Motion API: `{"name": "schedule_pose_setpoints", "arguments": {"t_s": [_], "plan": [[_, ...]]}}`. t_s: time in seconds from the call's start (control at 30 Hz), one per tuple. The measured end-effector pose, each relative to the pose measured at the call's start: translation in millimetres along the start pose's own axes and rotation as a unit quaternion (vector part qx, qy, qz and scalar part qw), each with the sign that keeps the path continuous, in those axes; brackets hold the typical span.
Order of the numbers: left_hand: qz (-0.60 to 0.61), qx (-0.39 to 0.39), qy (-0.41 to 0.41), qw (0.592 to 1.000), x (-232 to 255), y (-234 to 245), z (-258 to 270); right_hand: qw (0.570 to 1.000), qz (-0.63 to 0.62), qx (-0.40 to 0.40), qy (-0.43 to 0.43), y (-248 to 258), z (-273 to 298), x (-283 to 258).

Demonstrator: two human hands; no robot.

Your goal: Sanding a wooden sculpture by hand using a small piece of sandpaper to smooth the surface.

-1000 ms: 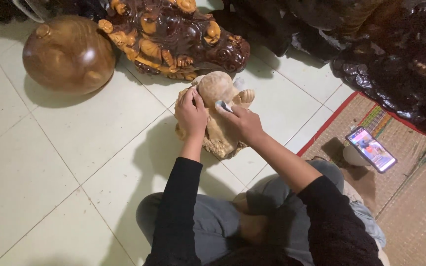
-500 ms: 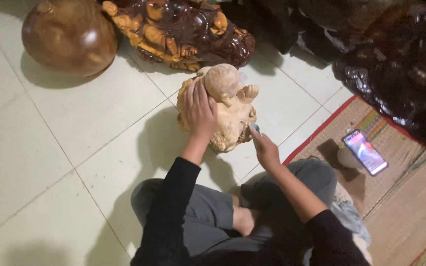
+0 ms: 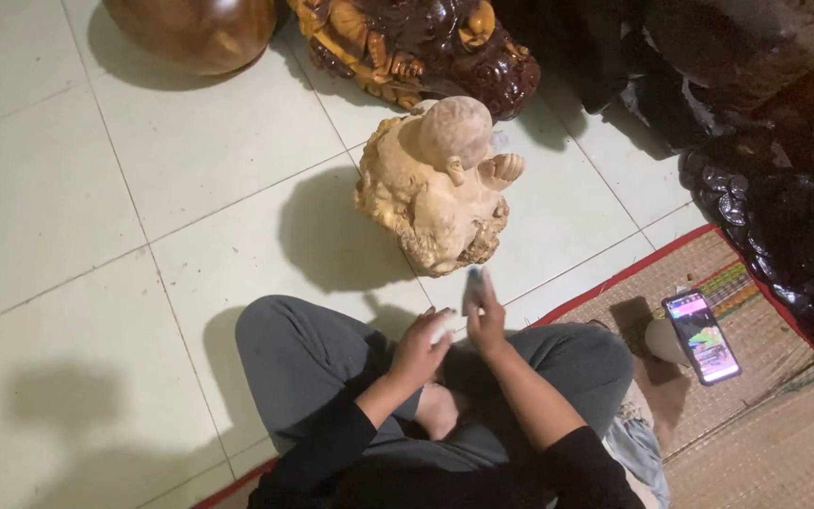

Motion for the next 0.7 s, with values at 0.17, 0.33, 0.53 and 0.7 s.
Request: {"name": "schedule_pose_setpoints", "arguments": {"t_s": [0.17,0.33,0.53,0.7], "plan": [[0.16,0.031,0.258,0.953,-24,17,11,0.994,-0.003,-0.106,0.037,-42,22,-13],[0.161,0.127,0.289,0.935,-58,23,8,0.982,-0.011,-0.169,0.084,-50,14,-53],[0.184,0.216,0.2,0.938,-6,91,-25,0.982,-0.05,-0.129,0.129,-33,-1,-58],[0.085,0.238,0.09,0.963,52,129,-80,0.983,-0.02,0.088,0.158,21,-31,-62]]}}
Point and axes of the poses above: each hand's wrist, its own z-axis away from the middle knuckle, its own y-axis out of the back of the hand, x = y × z, the point moved 10 cm from there along -z, towards the middle knuckle, and after that the axes turned 1 degree about -z, right-handed, at the moved point
